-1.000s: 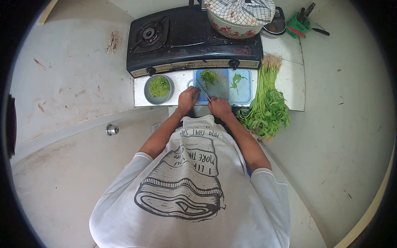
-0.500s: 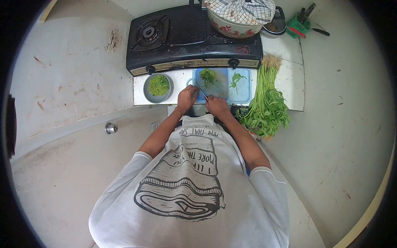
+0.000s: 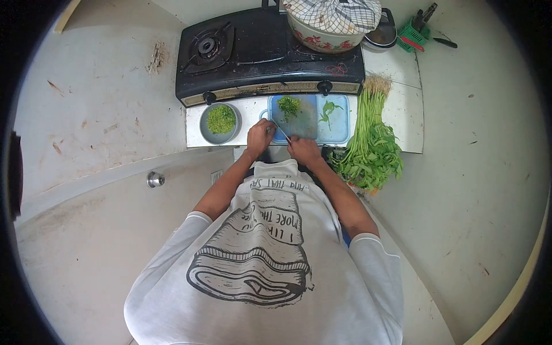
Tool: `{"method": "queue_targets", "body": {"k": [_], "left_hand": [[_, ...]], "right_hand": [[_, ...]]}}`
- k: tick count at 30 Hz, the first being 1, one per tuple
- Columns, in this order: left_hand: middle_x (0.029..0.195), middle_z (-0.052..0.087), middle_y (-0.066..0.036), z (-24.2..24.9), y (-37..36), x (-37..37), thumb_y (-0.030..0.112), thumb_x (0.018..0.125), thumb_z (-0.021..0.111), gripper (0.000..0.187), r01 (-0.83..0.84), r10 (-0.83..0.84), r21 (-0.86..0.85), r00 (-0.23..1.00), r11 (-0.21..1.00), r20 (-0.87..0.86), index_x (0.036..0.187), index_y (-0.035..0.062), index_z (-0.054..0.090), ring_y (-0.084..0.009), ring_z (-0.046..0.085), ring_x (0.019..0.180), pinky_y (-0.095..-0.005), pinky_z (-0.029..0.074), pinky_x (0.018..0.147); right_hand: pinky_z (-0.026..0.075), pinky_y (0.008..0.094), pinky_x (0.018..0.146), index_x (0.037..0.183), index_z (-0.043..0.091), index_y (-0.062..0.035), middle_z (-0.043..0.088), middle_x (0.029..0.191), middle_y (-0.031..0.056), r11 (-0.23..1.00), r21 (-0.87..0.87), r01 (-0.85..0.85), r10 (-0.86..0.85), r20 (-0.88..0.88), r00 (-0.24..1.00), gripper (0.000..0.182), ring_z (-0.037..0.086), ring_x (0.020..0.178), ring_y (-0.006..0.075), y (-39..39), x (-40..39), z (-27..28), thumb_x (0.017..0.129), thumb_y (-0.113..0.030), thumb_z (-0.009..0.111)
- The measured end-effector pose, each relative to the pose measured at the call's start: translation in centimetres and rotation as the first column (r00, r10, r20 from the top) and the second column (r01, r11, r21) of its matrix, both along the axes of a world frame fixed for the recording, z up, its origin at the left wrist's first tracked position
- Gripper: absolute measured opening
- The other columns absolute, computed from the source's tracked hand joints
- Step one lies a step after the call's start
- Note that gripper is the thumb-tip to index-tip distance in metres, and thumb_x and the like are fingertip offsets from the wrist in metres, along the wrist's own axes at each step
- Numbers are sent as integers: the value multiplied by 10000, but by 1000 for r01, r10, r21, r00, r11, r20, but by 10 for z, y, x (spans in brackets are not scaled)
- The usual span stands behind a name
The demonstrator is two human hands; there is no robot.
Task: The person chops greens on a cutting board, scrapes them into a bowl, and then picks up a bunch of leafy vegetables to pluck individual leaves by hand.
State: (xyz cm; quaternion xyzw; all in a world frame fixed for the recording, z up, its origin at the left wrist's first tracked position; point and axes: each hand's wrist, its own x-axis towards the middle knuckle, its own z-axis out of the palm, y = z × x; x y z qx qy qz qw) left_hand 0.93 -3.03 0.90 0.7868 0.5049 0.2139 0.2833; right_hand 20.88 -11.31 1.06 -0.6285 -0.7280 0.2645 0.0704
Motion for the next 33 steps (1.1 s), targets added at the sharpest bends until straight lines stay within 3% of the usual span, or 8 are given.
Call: {"method": "queue_targets", "body": {"k": [11,17,29,33], "left_hand": [[948,702,-79,0,-2,-1,94,859,729,91,6,-5,49,1000,999,-21,933,91,783,-317,688,830,-440,519,782],[892,726,-97,-4,-4,-5,90,859,733,117,1,-3,62,999,998,39,956,88,800,-312,701,830,-432,520,781],[919,716,-64,-10,-3,-6,119,886,709,123,11,-10,18,999,1000,-38,979,110,789,-297,683,817,-428,470,826],[911,717,-51,-11,-4,-4,109,878,711,104,9,-7,27,998,1000,-63,953,121,782,-289,680,806,-419,448,838]], "right_hand": [[592,530,691,980,630,13,730,772,236,999,-42,14,-10,89,996,334,740,737,412,9,-10,4,996,-304,527],[590,537,696,975,638,15,727,768,241,998,-63,24,-21,48,999,344,738,742,414,6,-4,2,999,-310,524],[591,536,696,979,633,19,727,768,234,997,-76,-15,17,27,999,343,738,741,418,-1,-4,9,981,-312,541],[588,546,656,958,636,9,713,729,237,1000,12,13,-14,37,999,331,723,682,423,2,-8,-8,971,-312,556]]}}
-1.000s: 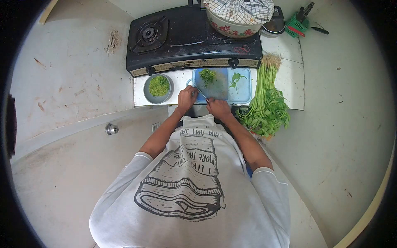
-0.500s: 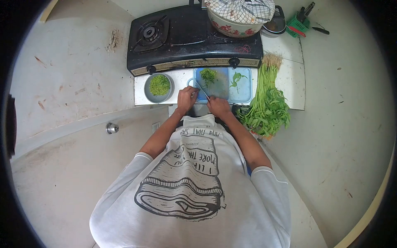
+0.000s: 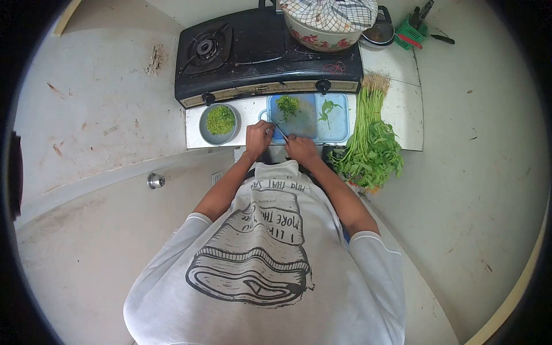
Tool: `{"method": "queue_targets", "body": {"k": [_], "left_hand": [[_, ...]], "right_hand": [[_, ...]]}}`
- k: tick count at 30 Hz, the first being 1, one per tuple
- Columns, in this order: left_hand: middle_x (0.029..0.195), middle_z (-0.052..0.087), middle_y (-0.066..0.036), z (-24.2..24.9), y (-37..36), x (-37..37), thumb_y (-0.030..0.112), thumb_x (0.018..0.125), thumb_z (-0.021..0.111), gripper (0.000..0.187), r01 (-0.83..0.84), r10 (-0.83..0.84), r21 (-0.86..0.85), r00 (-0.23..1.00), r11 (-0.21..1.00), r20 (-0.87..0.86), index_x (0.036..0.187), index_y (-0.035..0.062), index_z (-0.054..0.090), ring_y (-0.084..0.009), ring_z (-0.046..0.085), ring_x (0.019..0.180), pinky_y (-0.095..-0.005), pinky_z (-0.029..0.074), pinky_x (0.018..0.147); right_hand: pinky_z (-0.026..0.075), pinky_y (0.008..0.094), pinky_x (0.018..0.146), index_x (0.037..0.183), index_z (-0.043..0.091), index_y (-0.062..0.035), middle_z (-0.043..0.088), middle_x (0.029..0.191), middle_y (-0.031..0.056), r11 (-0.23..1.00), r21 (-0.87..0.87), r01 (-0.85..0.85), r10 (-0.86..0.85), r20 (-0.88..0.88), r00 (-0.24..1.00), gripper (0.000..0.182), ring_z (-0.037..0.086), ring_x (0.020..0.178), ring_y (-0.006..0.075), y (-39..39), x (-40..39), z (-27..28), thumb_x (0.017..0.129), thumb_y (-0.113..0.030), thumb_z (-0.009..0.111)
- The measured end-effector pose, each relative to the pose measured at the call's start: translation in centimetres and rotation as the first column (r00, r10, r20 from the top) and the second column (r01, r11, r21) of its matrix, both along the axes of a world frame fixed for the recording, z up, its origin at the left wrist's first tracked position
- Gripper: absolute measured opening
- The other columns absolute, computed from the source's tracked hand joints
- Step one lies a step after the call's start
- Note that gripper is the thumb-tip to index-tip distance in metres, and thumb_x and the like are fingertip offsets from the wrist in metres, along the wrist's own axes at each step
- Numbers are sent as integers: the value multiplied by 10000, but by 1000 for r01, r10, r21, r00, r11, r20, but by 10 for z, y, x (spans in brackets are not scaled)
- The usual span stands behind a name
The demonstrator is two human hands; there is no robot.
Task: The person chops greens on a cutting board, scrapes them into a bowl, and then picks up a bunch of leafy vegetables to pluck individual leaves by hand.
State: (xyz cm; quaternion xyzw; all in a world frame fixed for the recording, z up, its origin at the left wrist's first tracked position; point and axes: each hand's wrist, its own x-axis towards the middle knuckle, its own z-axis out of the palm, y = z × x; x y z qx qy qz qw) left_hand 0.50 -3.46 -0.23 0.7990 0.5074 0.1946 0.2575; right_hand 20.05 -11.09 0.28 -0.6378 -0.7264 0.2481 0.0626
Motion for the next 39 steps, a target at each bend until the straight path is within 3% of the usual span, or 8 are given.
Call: {"method": "queue_targets", "body": {"k": [5,23,39], "left_hand": [[913,722,-33,16,0,1,104,865,718,89,-5,5,-2,1000,1000,-15,941,126,759,-278,677,798,-418,436,847],[989,731,-62,-2,-6,-3,142,925,683,119,-28,27,-41,999,999,-25,999,128,776,-305,689,850,-436,461,858],[912,731,-76,10,-3,-3,133,914,688,93,-26,26,-62,1000,998,0,949,120,774,-315,693,803,-451,486,806]], "right_hand": [[588,542,687,958,644,-1,730,773,232,998,-57,8,-8,2,1000,326,739,732,410,0,1,5,986,-308,538],[590,534,670,966,643,13,727,763,233,999,-18,-38,38,9,999,319,736,713,410,1,-2,13,974,-289,540],[589,547,719,1011,631,23,726,785,249,992,-128,-18,18,-2,1000,346,736,754,423,0,0,23,986,-306,526]]}}
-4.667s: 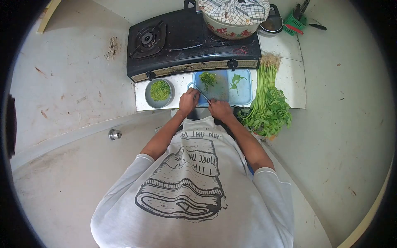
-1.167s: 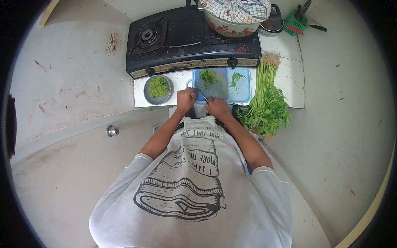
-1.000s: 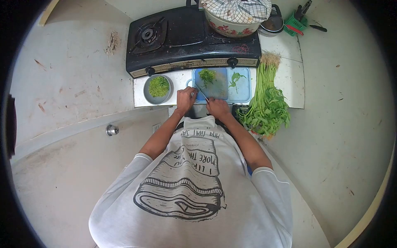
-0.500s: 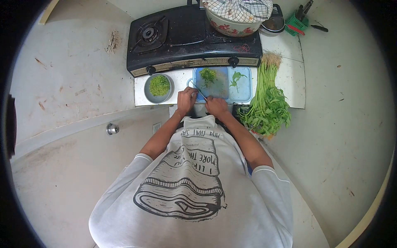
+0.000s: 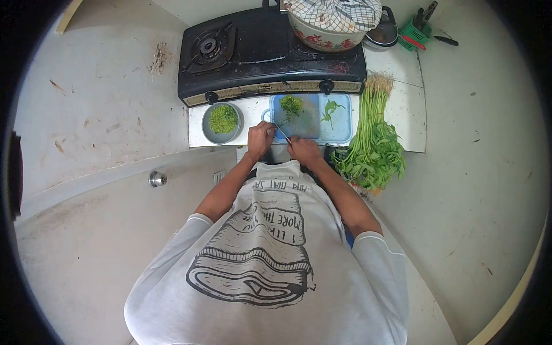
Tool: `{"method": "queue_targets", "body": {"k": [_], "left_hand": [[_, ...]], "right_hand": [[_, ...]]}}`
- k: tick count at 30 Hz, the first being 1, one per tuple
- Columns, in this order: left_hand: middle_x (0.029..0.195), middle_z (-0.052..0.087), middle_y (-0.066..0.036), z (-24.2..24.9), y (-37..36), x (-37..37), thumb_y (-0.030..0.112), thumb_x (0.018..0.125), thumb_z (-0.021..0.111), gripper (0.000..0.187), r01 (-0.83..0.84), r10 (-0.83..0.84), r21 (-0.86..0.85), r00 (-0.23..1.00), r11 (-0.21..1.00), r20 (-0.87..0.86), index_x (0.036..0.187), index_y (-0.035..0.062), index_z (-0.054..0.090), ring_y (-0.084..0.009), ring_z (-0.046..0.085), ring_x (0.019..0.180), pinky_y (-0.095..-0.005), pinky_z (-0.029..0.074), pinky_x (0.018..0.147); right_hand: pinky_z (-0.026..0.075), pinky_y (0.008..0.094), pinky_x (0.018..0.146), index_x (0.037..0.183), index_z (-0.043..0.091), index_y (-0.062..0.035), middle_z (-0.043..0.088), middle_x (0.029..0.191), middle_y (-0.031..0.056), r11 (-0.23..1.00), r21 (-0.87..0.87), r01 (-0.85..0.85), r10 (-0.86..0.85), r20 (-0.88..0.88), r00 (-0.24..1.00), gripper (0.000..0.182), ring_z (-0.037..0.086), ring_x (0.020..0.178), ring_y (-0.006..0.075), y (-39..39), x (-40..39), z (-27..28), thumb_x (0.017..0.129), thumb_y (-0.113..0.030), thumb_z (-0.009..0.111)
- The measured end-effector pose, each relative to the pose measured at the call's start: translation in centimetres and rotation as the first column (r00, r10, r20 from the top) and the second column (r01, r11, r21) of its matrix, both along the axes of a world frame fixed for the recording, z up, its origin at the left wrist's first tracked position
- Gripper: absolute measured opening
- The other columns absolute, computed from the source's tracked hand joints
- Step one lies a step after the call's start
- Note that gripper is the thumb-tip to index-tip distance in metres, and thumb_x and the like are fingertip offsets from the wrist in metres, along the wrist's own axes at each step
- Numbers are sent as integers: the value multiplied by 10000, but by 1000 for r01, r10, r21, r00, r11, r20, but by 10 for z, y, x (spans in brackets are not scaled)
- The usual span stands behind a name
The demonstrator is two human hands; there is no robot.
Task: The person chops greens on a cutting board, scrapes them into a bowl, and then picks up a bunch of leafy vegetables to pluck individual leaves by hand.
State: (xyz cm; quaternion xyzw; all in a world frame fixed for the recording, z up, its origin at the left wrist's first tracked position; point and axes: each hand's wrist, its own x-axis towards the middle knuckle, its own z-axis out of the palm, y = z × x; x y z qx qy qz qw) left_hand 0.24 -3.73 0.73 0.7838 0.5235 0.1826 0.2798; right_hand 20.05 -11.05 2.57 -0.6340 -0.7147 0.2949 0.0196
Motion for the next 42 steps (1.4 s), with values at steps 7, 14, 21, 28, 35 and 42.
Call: {"method": "queue_targets", "body": {"k": [7,14,21,28,35,42], "left_hand": [[893,731,-84,-2,-1,2,121,900,692,83,-16,16,14,999,1000,38,925,111,770,-320,692,789,-449,497,780],[889,743,-106,5,1,3,68,856,715,76,-32,30,18,994,999,102,909,92,766,-313,715,774,-420,564,729],[915,750,-100,7,-1,1,74,870,716,62,-24,22,26,997,999,77,913,72,760,-320,716,777,-422,570,734],[979,743,-112,4,-7,-3,76,890,714,91,-21,20,8,993,1000,114,966,70,764,-326,711,775,-434,565,735],[978,734,-134,6,-9,-1,73,896,703,108,-58,63,-46,991,997,117,987,71,762,-327,698,720,-439,564,726],[978,729,-145,5,-7,-1,59,895,692,130,-3,-1,28,992,1000,129,1005,77,759,-324,692,681,-439,563,713]], "right_hand": [[593,538,702,1019,632,14,733,788,233,999,44,-11,11,7,1000,341,742,749,407,3,-4,-11,984,-309,530],[589,535,717,1036,637,12,733,793,232,1000,-7,24,-23,3,1000,352,740,754,406,3,1,-6,995,-323,536],[582,552,748,1025,640,18,731,809,248,1000,-8,5,-6,-24,1000,358,734,776,428,1,2,0,989,-324,541],[584,551,677,998,634,23,713,751,251,999,45,-15,16,-27,999,349,725,719,434,-3,1,-7,963,-317,565],[579,557,647,986,619,8,698,709,250,993,115,24,-22,-23,1000,339,709,666,443,3,-6,-24,973,-323,545],[582,567,704,1033,637,-14,714,756,236,999,48,16,-16,-1,1000,356,717,719,440,-2,14,-6,976,-355,556]]}}
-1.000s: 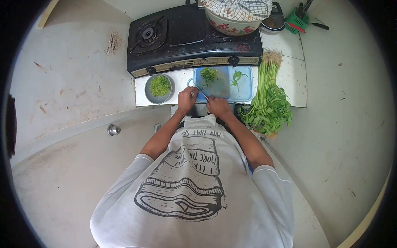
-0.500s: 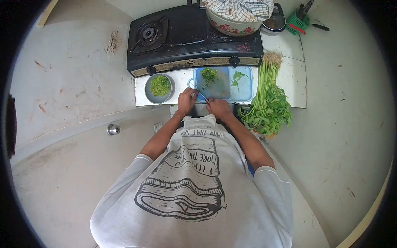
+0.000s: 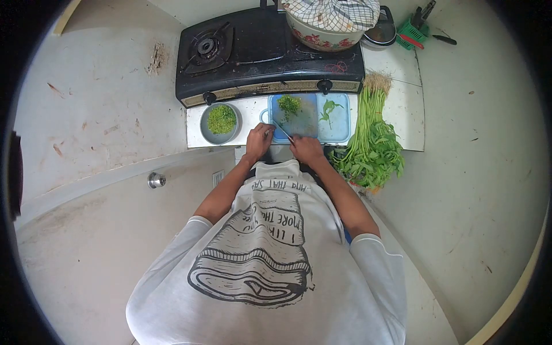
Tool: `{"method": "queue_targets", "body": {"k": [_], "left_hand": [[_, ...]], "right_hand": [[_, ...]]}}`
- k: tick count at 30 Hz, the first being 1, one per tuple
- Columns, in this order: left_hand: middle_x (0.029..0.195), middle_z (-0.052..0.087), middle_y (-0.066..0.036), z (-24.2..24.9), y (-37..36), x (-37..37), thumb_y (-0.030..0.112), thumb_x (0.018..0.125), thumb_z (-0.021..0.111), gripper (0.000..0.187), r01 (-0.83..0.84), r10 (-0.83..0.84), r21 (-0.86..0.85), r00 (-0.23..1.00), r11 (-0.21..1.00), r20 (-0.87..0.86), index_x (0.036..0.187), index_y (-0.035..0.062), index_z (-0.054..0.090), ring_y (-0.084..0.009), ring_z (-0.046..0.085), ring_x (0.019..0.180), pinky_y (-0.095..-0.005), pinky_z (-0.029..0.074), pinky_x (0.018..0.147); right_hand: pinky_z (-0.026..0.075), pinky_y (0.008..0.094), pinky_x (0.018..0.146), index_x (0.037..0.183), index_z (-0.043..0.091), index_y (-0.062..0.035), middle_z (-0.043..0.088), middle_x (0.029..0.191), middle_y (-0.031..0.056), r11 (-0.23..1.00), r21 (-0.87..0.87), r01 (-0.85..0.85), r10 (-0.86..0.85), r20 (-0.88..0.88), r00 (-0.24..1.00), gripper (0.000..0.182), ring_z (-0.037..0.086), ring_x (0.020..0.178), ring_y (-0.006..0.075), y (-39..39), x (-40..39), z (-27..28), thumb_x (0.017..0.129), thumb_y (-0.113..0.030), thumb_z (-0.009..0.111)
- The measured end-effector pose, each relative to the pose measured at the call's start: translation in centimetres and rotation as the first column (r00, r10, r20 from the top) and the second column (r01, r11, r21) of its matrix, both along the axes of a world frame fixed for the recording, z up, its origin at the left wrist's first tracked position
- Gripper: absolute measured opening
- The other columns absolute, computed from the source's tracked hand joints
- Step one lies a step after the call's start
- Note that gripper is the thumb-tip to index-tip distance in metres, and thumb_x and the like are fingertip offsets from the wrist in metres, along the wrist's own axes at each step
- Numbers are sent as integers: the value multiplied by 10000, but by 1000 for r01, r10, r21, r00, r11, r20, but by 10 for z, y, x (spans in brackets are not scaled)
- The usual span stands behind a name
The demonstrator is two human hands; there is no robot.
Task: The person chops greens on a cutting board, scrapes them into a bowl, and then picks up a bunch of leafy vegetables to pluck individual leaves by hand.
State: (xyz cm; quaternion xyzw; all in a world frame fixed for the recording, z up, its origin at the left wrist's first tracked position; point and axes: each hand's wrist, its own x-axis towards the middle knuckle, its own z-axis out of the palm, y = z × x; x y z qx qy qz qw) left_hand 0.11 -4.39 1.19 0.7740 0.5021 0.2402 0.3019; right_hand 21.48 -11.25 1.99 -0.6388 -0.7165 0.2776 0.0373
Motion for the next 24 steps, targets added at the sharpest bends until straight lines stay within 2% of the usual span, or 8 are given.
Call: {"method": "queue_targets", "body": {"k": [2,8,14,24], "left_hand": [[977,727,-144,3,0,1,66,892,696,131,9,-9,-29,1000,1000,12,1006,78,758,-329,694,693,-442,564,721],[961,721,-141,-1,14,12,61,868,695,147,84,-84,54,996,995,7,1011,71,725,-357,699,782,-459,558,742],[927,705,-130,-3,21,22,77,864,679,127,67,-65,38,997,997,-46,986,72,713,-368,689,792,-462,555,745],[952,717,-103,-5,16,19,96,869,693,118,33,-32,57,999,998,-10,962,85,763,-350,697,775,-465,554,728]], "right_hand": [[583,564,717,1052,646,-26,719,782,235,999,-33,39,-38,17,999,356,720,744,442,-2,6,9,976,-364,563],[583,561,723,1076,663,-36,722,805,238,993,-36,112,-111,38,993,345,719,758,448,1,11,6,977,-354,575],[580,569,720,1032,656,-17,715,779,252,990,-14,142,-141,17,990,348,718,745,452,0,7,2,980,-351,574],[581,565,681,1040,652,-34,717,772,244,997,6,80,-80,4,997,336,716,720,447,-6,4,2,967,-357,593]]}}
